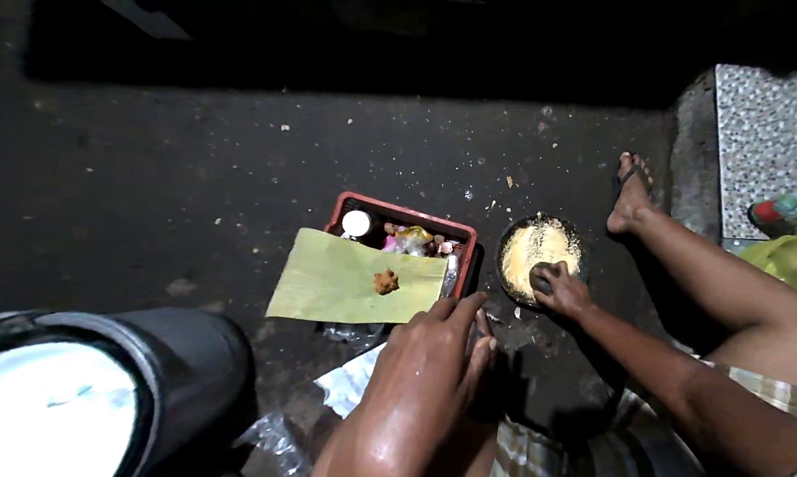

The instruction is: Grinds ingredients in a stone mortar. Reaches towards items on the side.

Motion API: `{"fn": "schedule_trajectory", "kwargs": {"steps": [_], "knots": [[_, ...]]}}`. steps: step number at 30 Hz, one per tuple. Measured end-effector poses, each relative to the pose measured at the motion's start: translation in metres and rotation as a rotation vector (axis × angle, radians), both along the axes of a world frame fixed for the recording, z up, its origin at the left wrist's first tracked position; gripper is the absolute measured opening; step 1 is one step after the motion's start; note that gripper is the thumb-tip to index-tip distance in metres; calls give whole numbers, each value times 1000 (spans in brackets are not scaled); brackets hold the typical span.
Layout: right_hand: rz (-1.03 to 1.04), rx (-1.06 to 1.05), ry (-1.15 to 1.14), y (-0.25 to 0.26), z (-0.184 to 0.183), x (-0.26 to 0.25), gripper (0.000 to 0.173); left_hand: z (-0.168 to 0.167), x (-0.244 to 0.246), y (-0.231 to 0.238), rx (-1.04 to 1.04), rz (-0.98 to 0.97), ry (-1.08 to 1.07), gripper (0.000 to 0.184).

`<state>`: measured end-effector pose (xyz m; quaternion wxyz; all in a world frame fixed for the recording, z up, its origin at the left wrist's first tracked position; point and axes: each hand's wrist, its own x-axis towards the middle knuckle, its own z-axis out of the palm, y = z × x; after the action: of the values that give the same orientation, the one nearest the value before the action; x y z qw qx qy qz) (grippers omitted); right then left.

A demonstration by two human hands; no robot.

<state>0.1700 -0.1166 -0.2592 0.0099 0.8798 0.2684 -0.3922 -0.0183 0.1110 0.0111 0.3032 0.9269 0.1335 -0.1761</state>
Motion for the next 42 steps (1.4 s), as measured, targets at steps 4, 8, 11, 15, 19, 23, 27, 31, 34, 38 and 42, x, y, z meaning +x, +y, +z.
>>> {"fn": "schedule_trajectory", "kwargs": {"steps": [4,8,11,15,19,23,27,31,34,38,42], "knots": [[-173,54,-107,27,-3,29,61,-2,-2,-6,-21,-28,11,45],[-277,121,-31,49,10,40,59,7,-3,-6,-32,9,80,45],[-131,36,42,22,2,17,63,5,-4,-4,-28,6,36,47],[-102,74,-49,7,-10,9,64,-3,-4,2,0,7,24,46],[-463,184,110,36,2,49,61,1,1,1,-30,-7,73,46],[-653,357,161,61,6,76,63,0,-9,0,-32,3,27,46],[-342,136,78,69,1,39,65,-3,-13,3,-9,-3,50,47],[1,9,15,43,1,5,63,-8,-15,8,7,-1,-29,47],[-108,51,-72,48,-3,19,60,-8,-19,8,-22,2,-16,47],[-310,132,-95,71,2,35,62,-2,-20,8,-59,12,53,47],[-183,84,76,56,13,7,60,1,-24,10,-68,12,-22,49]]}}
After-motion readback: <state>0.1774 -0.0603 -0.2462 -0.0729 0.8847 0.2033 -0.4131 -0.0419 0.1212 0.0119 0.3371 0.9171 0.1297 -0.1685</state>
